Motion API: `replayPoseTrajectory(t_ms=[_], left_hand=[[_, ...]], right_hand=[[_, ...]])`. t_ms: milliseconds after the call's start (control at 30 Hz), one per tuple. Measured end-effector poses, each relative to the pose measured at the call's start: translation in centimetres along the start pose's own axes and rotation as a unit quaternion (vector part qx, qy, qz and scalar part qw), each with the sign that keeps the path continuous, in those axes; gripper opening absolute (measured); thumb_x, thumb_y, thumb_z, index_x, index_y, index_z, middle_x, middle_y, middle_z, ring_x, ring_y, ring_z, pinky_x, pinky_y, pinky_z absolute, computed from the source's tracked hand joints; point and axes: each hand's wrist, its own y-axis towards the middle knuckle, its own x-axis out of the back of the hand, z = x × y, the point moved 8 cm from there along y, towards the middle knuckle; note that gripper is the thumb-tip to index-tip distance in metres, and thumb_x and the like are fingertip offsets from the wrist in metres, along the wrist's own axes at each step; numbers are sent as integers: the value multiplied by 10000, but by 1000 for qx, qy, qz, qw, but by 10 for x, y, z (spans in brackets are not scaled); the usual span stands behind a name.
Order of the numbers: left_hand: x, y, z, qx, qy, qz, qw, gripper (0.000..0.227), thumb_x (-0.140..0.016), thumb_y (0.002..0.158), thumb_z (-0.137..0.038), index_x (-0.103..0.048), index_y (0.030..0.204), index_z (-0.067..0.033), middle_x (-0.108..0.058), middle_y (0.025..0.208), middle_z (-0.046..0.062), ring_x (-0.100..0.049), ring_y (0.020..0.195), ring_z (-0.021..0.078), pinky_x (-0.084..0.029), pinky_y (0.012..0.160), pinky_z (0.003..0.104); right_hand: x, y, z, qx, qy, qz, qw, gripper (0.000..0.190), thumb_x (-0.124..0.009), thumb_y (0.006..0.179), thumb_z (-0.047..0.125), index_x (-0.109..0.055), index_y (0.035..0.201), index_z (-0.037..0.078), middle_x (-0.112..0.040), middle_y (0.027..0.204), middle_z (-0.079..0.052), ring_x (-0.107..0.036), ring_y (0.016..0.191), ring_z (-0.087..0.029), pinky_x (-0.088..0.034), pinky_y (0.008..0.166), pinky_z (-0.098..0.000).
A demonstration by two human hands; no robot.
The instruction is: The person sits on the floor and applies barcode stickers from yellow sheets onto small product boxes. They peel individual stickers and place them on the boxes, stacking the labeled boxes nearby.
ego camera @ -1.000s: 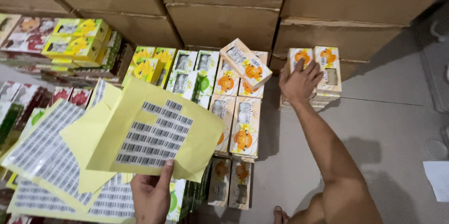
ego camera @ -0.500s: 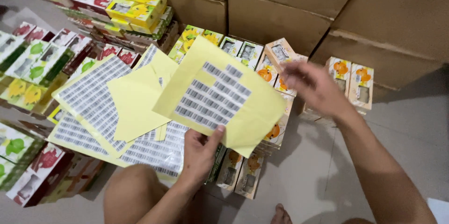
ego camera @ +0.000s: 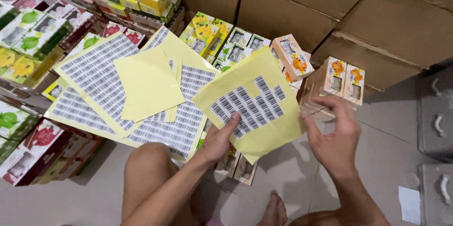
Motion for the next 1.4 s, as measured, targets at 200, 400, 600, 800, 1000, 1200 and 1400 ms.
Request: replayPoseTrajectory(t_ms=[200,400,600,800,1000,1200,1400], left_hand=[[-18,4,11,-51,-124,54,989,438,-538,1037,-327,-644,1328,-19,-726,1180,160,-686,1080,277,-503,1039,584],[-38,1,-1,-73,-84,135,985,453,-624,923,-274,-648,1263,24,-730,1063,274,-714,985,418,-418,1073,714],[-24,-7,-5,58,15,29,998,826,-395,1011,-549,-416,1459,145,-461,1473,388,-331,1461,530,-132,1231,663],[-24,3,4,-54,-78,149,984,510,-450,1027,-341,-625,1284,64,-717,1143,267,-671,1126,462,-316,1145,706],[-30,9,4,-67,-13,121,990,571,-620,954,-320,-568,1374,63,-686,1218,260,-639,1180,444,-340,1141,687],[-22,7,14,2,16,90,996,630,-478,1028,-443,-542,1400,62,-686,1215,271,-640,1188,428,-318,1168,676],[-12,9,24,13,24,75,997,628,-482,1034,-441,-543,1393,70,-680,1182,284,-663,1115,418,-403,1099,666]], right_hand=[[-19,-9,22,67,5,-77,995,320,-913,825,187,-759,1079,70,-724,959,-89,-719,894,-264,-564,829,-369],[-54,-15,14,-6,145,-24,989,332,-879,824,143,-758,1116,43,-755,973,-144,-733,944,-237,-579,865,-401],[-51,-10,2,-43,210,2,977,214,-679,961,38,-737,1161,-11,-749,999,-160,-671,955,-185,-580,874,-394],[-57,-10,-15,-106,247,-6,963,232,-770,911,60,-770,1140,27,-746,949,-85,-656,879,-117,-589,833,-305],[-59,-16,-18,-103,188,-50,976,169,-795,915,86,-787,1074,29,-754,863,-105,-643,828,-105,-591,785,-316],[-52,-17,0,-101,178,-85,975,162,-823,900,85,-781,1043,22,-767,849,-119,-689,831,-124,-592,810,-331],[-55,-19,5,-99,183,-71,976,209,-772,901,4,-764,1109,2,-776,946,-150,-650,936,-147,-576,900,-391]])
